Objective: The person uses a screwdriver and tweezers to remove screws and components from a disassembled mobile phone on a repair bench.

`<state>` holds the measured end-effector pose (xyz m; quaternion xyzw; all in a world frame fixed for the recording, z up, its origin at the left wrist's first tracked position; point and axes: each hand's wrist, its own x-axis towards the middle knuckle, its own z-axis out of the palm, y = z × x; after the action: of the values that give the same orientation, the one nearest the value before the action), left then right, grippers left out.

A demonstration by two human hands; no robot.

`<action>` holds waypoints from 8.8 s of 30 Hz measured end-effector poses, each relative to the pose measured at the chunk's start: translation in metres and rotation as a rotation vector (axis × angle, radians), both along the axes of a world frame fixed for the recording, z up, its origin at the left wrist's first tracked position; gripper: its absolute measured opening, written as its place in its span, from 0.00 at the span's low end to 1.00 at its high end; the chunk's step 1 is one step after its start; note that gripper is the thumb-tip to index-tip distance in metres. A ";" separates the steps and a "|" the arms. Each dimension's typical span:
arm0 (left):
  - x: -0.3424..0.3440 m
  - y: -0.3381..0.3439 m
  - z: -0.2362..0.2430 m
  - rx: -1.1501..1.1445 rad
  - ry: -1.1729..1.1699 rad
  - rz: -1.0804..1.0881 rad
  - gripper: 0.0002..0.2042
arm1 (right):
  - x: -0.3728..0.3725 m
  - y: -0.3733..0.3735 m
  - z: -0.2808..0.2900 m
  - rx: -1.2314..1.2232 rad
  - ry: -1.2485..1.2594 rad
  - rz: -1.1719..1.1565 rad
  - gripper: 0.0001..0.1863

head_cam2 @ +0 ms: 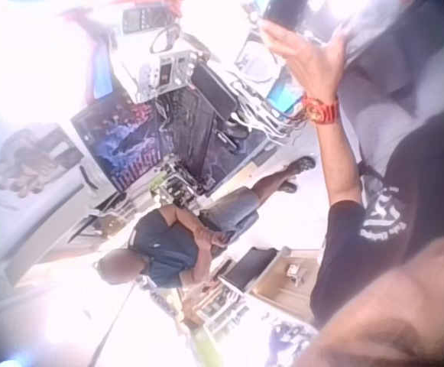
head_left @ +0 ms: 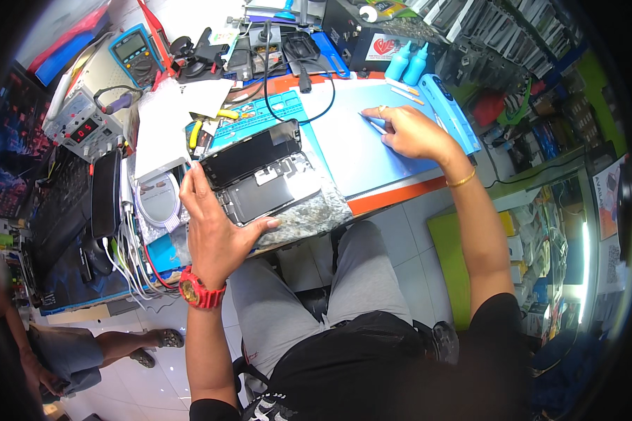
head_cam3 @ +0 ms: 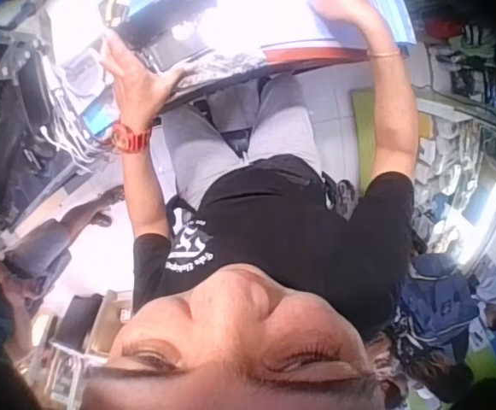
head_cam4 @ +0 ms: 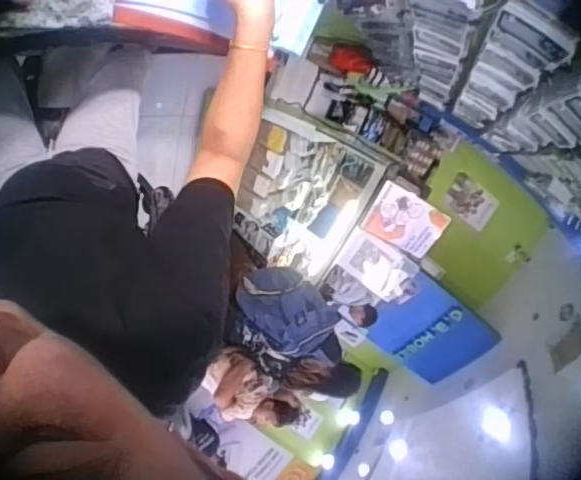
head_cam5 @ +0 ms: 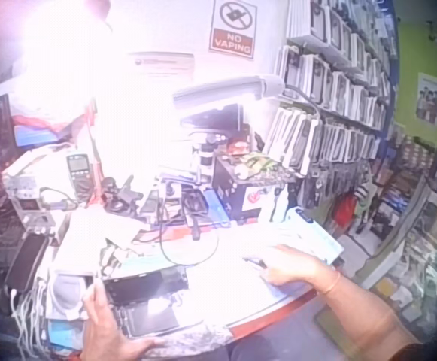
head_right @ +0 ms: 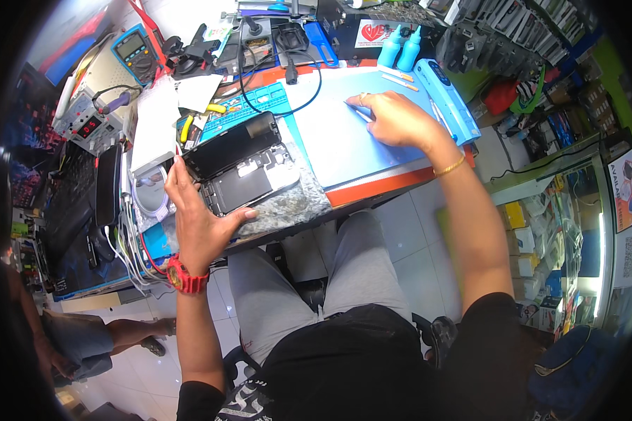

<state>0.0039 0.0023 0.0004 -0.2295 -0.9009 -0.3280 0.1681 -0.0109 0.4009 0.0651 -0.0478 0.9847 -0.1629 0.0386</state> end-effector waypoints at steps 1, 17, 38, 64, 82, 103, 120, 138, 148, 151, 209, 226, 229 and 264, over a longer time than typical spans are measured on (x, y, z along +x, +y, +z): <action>0.000 0.000 0.000 0.007 -0.003 -0.003 0.74 | -0.008 0.006 -0.001 0.026 -0.022 0.052 0.36; 0.000 0.001 0.003 -0.010 0.009 -0.011 0.73 | 0.015 0.013 0.023 -0.035 -0.255 -0.022 0.37; 0.000 -0.002 0.001 -0.018 0.026 -0.007 0.75 | 0.029 -0.086 -0.014 -0.649 0.649 -0.065 0.27; -0.001 -0.001 0.003 -0.024 -0.005 -0.006 0.74 | -0.002 -0.133 -0.023 -0.383 0.707 0.133 0.19; -0.001 0.000 0.002 -0.016 -0.006 -0.004 0.74 | -0.004 -0.140 -0.002 -0.153 0.635 0.084 0.18; 0.001 0.001 0.006 -0.022 0.001 -0.003 0.74 | 0.017 -0.127 -0.005 -0.455 0.656 0.082 0.16; -0.001 0.000 -0.001 -0.004 0.004 0.001 0.75 | 0.055 -0.007 -0.052 -0.728 0.647 -0.462 0.13; 0.000 -0.001 0.002 -0.003 -0.001 -0.002 0.73 | 0.024 0.004 -0.021 -0.127 0.279 -0.235 0.10; 0.001 0.001 0.004 -0.002 0.001 -0.001 0.74 | -0.025 -0.001 0.030 0.283 -0.255 0.123 0.45; 0.001 0.000 0.002 -0.004 0.008 0.005 0.76 | -0.029 -0.009 0.041 0.260 -0.384 0.092 0.49; 0.000 -0.004 0.002 0.011 -0.018 -0.005 0.73 | 0.069 0.038 -0.020 0.529 0.315 -0.570 0.16; -0.001 0.000 0.001 0.010 -0.031 -0.006 0.73 | 0.116 0.053 -0.041 0.620 0.275 -0.678 0.08; -0.001 -0.001 0.001 0.009 -0.033 -0.001 0.73 | 0.119 0.052 -0.038 0.544 0.203 -0.748 0.10; 0.000 -0.004 0.003 0.013 -0.017 -0.021 0.73 | 0.063 -0.107 -0.028 -0.287 0.725 -0.033 0.22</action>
<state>0.0035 -0.0021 0.0031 -0.2351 -0.8976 -0.3375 0.1587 0.0516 0.2935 0.0371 -0.0915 0.9025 -0.2720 -0.3213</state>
